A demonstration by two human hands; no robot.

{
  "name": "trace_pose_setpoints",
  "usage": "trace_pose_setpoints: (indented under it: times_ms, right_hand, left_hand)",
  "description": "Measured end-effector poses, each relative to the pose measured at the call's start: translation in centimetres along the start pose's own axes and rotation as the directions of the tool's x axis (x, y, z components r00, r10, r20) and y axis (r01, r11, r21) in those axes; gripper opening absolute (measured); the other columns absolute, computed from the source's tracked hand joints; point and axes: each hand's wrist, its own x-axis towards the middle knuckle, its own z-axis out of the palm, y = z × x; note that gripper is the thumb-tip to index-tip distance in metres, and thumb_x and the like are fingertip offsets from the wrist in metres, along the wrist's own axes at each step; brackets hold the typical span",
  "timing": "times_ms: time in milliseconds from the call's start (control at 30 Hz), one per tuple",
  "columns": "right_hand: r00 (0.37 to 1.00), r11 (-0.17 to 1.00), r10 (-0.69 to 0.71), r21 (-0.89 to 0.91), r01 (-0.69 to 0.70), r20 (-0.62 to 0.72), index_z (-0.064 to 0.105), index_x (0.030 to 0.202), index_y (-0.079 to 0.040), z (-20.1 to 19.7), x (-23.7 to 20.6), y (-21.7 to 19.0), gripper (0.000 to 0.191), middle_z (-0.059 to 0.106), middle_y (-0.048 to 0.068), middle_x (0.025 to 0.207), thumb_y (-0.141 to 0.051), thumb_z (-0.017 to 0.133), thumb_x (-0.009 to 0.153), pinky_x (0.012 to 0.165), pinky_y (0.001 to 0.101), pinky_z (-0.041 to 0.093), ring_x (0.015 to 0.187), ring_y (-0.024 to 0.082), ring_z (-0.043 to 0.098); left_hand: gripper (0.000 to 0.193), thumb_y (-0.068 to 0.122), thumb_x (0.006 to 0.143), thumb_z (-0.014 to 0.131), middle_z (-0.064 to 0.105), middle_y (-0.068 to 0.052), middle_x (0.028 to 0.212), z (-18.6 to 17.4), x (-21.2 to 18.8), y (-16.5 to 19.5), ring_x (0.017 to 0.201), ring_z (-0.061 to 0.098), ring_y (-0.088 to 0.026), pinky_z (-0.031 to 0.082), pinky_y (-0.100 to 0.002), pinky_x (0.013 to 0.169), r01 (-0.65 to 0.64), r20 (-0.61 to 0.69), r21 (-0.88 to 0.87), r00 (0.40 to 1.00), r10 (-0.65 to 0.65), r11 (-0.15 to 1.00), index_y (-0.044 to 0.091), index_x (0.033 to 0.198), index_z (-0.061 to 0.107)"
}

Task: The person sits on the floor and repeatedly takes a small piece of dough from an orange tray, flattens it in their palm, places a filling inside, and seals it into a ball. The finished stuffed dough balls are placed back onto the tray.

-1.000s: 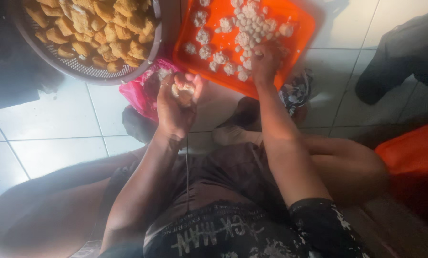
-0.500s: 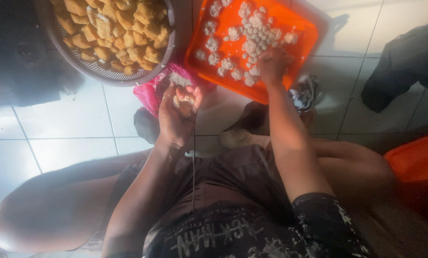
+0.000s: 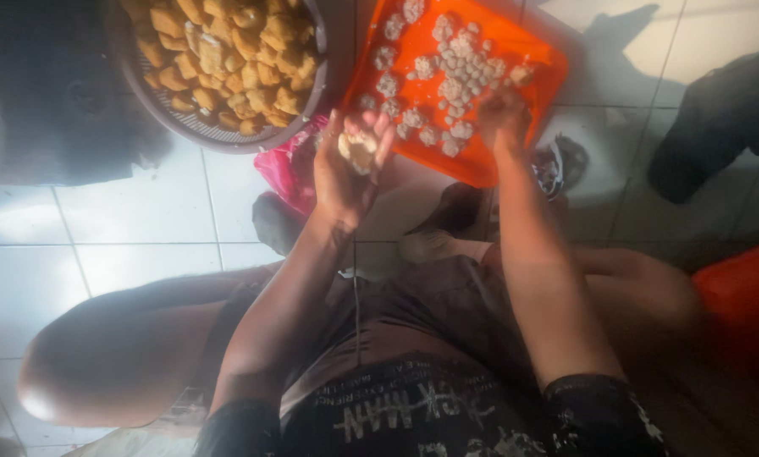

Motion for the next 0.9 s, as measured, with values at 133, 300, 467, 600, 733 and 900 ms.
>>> trace_pose_setpoints:
  times_ms: [133, 300, 467, 600, 733, 900]
  right_hand:
    - [0.962, 0.957, 0.01, 0.278, -0.088, 0.271, 0.07, 0.114, -0.002, -2.7, -0.9, -5.3, 0.022, 0.073, 0.005, 0.103, 0.0, 0.068, 0.092, 0.081, 0.0285, 0.058, 0.09, 0.013, 0.07]
    - [0.793, 0.945, -0.081, 0.3, -0.131, 0.604, 0.069, 0.114, -0.002, -5.1, -6.3, -15.3, 0.017, 0.072, 0.006, 0.099, -0.002, 0.069, 0.097, 0.075, 0.0282, 0.059, 0.086, 0.013, 0.069]
    - [0.798, 0.971, -0.234, 0.17, 0.167, 0.555, 0.066, 0.123, -0.002, -3.3, -9.6, -19.6, 0.03, 0.074, 0.008, 0.116, 0.0, 0.072, 0.093, 0.09, 0.0278, 0.059, 0.104, 0.017, 0.072]
    - [0.803, 0.957, -0.273, 0.235, 0.171, 0.529, 0.063, 0.129, -0.001, -2.2, -10.9, -19.9, 0.038, 0.071, 0.011, 0.13, 0.002, 0.07, 0.091, 0.096, 0.0315, 0.058, 0.114, 0.018, 0.071]
    - [0.834, 0.953, -0.303, 0.116, 0.282, 0.461, 0.066, 0.127, 0.0, -1.9, -12.0, -20.3, 0.033, 0.075, 0.013, 0.12, 0.001, 0.073, 0.095, 0.094, 0.0323, 0.058, 0.111, 0.021, 0.074]
    - [0.843, 0.895, -0.421, -0.001, 0.447, 0.334, 0.071, 0.121, 0.0, -1.8, -12.9, -20.9, 0.024, 0.076, 0.017, 0.112, 0.0, 0.075, 0.098, 0.084, 0.0324, 0.06, 0.101, 0.026, 0.078]
  left_hand:
    - [0.027, 0.03, 0.108, 0.052, 0.067, -0.013, 0.115, 0.2, 2.1, -1.9, 0.132, 0.059, -0.032, 0.048, -0.047, 0.118, -0.03, -0.028, -0.082, 0.999, 0.028, 0.996, 0.006, 0.096, 0.057]
    - [0.032, 0.034, 0.112, 0.045, 0.065, -0.014, 0.129, 0.7, 1.7, -2.9, 0.139, 0.053, -0.032, 0.043, -0.05, 0.118, -0.074, 0.067, -0.011, 0.995, 0.074, 0.997, 0.008, 0.098, 0.057]
    - [0.035, 0.035, 0.113, 0.038, 0.063, -0.016, 0.132, 0.1, 0.3, -3.5, 0.14, 0.051, -0.033, 0.039, -0.052, 0.119, -0.007, 0.106, -0.04, 0.994, 0.011, 0.999, 0.008, 0.103, 0.057]
    - [0.035, 0.034, 0.113, 0.037, 0.061, -0.017, 0.136, -0.8, 0.0, -2.8, 0.141, 0.05, -0.033, 0.036, -0.051, 0.122, -0.02, 0.089, -0.025, 0.996, 0.022, 0.999, 0.007, 0.105, 0.057]
    - [0.035, 0.035, 0.113, 0.037, 0.06, -0.017, 0.136, -0.6, -0.2, -2.4, 0.14, 0.05, -0.033, 0.036, -0.053, 0.121, -0.018, 0.099, -0.051, 0.995, 0.023, 0.999, 0.007, 0.104, 0.057]
    - [0.032, 0.033, 0.113, 0.04, 0.06, -0.017, 0.135, 0.3, -0.7, -2.4, 0.14, 0.051, -0.032, 0.037, -0.052, 0.121, -0.024, 0.121, -0.006, 0.992, 0.024, 1.0, 0.006, 0.103, 0.056]
